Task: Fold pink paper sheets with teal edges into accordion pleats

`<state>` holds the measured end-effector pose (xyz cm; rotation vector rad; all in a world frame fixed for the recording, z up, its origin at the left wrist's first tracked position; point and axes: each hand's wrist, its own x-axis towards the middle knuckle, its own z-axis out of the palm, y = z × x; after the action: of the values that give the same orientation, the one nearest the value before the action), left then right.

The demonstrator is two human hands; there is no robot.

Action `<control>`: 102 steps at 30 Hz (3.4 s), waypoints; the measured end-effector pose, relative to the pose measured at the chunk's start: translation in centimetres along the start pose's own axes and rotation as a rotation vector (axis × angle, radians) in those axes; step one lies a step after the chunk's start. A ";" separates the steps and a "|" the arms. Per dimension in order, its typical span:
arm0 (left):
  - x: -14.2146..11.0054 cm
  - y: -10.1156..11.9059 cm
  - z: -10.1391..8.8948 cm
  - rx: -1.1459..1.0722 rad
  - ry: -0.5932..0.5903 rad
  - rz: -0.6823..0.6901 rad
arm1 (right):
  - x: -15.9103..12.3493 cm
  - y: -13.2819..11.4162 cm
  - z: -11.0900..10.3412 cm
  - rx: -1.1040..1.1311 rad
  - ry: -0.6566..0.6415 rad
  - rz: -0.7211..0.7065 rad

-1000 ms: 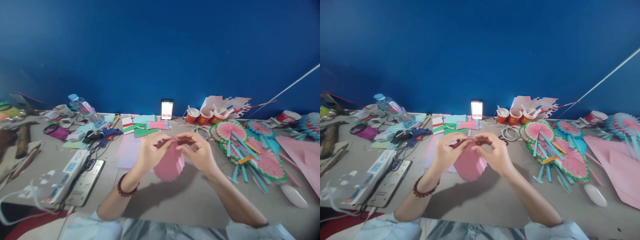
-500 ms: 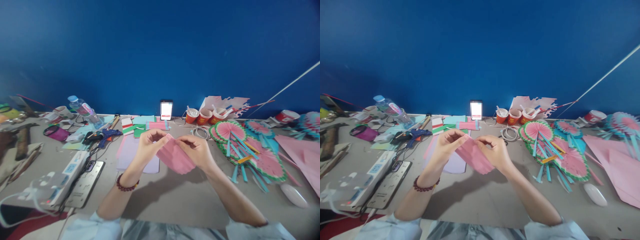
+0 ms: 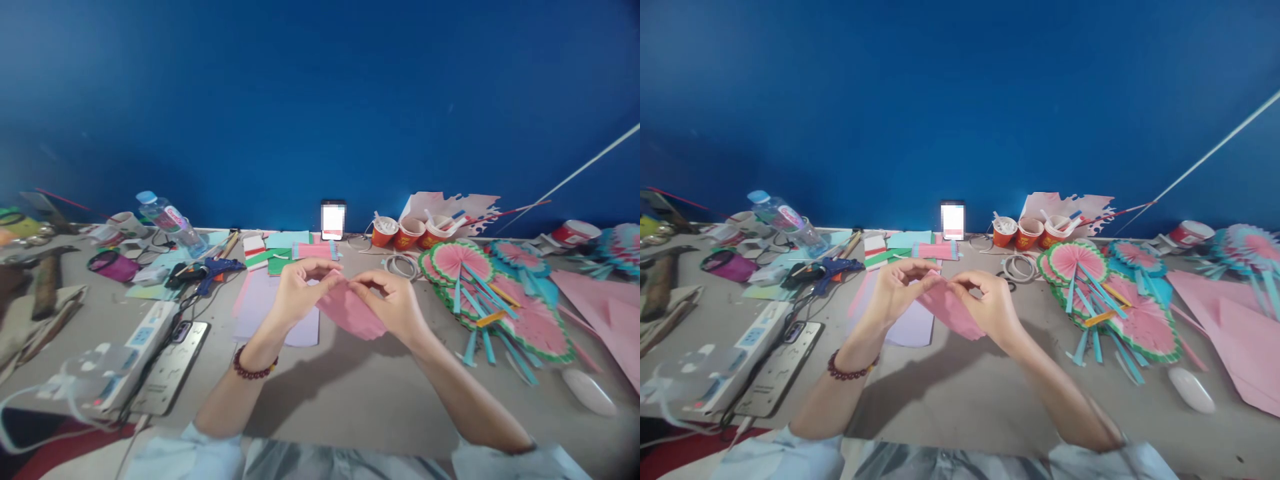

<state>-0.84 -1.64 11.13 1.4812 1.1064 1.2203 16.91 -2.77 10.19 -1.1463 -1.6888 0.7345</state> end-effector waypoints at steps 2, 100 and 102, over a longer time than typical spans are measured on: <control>-0.1 0.0 0.0 0.017 0.016 0.047 | 0.0 -0.1 0.0 0.021 0.004 0.009; 1.9 -0.7 -2.3 -0.541 -0.085 -0.361 | 2.3 2.3 -4.8 0.257 -0.070 0.219; 1.8 -0.6 -2.2 -0.550 -0.093 -0.373 | 2.4 2.4 -4.9 0.258 -0.072 0.221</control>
<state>-2.83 0.47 11.18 0.8596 0.8440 1.0651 21.95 0.21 10.92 -1.1437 -1.4868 1.1104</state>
